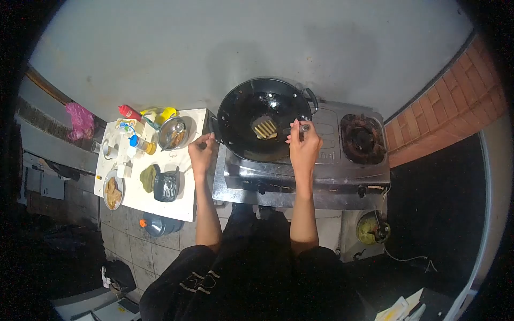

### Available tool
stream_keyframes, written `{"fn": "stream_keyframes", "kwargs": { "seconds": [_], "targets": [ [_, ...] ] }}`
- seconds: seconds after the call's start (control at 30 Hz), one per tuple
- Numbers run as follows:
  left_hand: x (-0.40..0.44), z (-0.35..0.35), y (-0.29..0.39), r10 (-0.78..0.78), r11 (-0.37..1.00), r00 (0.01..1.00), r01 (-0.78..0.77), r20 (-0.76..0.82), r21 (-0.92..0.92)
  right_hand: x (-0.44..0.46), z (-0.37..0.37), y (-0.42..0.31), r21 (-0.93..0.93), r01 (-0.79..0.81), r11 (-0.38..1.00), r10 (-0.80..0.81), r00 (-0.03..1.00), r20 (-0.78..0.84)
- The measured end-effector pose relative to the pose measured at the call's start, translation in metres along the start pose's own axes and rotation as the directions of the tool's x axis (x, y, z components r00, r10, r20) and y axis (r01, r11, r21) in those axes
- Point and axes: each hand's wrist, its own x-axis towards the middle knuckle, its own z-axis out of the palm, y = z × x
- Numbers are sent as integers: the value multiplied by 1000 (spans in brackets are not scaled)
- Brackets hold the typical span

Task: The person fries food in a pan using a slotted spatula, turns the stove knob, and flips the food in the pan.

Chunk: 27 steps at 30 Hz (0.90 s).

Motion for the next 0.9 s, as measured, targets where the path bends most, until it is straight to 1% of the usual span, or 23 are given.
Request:
{"fn": "stream_keyframes", "kwargs": {
  "seconds": [0.13, 0.2, 0.33, 0.4, 0.53, 0.6, 0.63, 0.7, 0.73, 0.8, 0.83, 0.9],
  "targets": [
    [1, -2, 0, -5, 1000, 1000, 5, 6, 11, -3, 7, 21, -43, -20, 999, 21, 1000, 19],
    [0, -2, 2, 2, 1000, 1000, -2, 22, -22, -5, 8, 28, -120, 20, 993, -18, 1000, 22],
    [-2, -4, 6, -7, 1000, 1000, 7, 25, -6, -10, 6, 30, -147, -6, 989, 14, 998, 58],
    [-2, -3, 6, 21, 1000, 1000, -22, 5, 22, -11, 3, 35, -230, 46, 972, -21, 994, 109],
    [-3, 0, 0, 23, 1000, 1000, -23, -12, 3, -10, 3, 38, -185, 73, 980, -60, 995, 77],
    [-3, 0, -1, 31, 999, 1000, -31, 0, 44, -12, 3, 37, -196, 80, 977, -49, 986, 158],
    [-2, -1, -1, 31, 998, 1000, -31, -2, 46, -11, 4, 35, -194, 79, 978, -48, 986, 159],
    [-3, -1, -2, 18, 999, 1000, -18, -3, 35, -8, 5, 33, -91, 57, 994, -52, 997, 56],
    [-4, 0, -3, 16, 999, 1000, -16, -5, 34, -8, 4, 34, -92, 58, 994, -53, 997, 58],
    [-3, -1, -2, 50, 998, 999, -50, -11, 36, -8, 6, 37, -135, 71, 988, -55, 992, 117],
    [-2, -1, -2, 52, 998, 999, -51, -11, 38, -10, 6, 37, -124, 77, 989, -59, 988, 144],
    [-3, -2, 0, 33, 999, 999, -33, -11, 43, -7, 5, 36, -110, 75, 991, -61, 991, 123]
  ]
}}
